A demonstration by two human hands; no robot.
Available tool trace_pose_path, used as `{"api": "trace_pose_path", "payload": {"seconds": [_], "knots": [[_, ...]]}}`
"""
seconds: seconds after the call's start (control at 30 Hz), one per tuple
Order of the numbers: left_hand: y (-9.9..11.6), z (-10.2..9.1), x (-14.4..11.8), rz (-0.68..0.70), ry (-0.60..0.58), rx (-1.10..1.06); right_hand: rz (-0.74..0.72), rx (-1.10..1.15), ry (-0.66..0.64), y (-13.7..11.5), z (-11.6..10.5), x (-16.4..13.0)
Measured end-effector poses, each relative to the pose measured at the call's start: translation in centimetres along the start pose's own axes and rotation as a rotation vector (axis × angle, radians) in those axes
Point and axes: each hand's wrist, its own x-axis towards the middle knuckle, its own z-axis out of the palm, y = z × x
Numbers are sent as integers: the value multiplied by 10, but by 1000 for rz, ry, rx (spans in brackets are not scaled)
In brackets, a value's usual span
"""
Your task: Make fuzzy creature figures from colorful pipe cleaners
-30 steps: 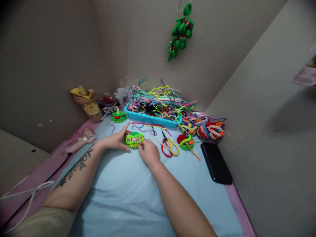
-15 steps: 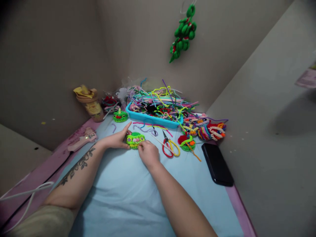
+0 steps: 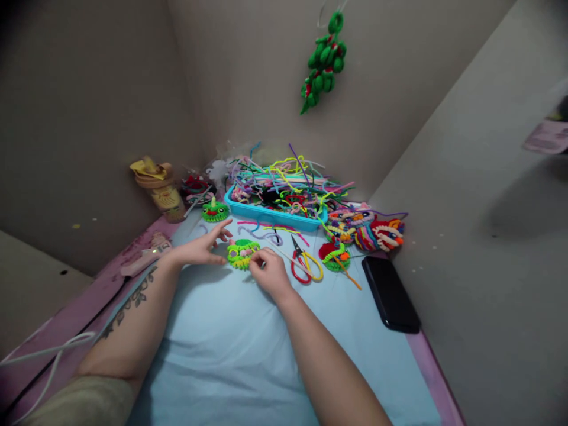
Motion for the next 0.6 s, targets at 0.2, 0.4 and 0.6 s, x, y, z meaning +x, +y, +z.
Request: {"api": "trace_pose_path", "payload": {"seconds": [0.2, 0.4, 0.6], "knots": [[21, 15, 7, 37, 4, -327, -23, -120, 240, -6, -4, 0], [39, 36, 13, -51, 21, -370, -8, -35, 226, -5, -1, -2], [44, 33, 10, -42, 108, -359, 85, 337, 185, -8, 7, -6]]}}
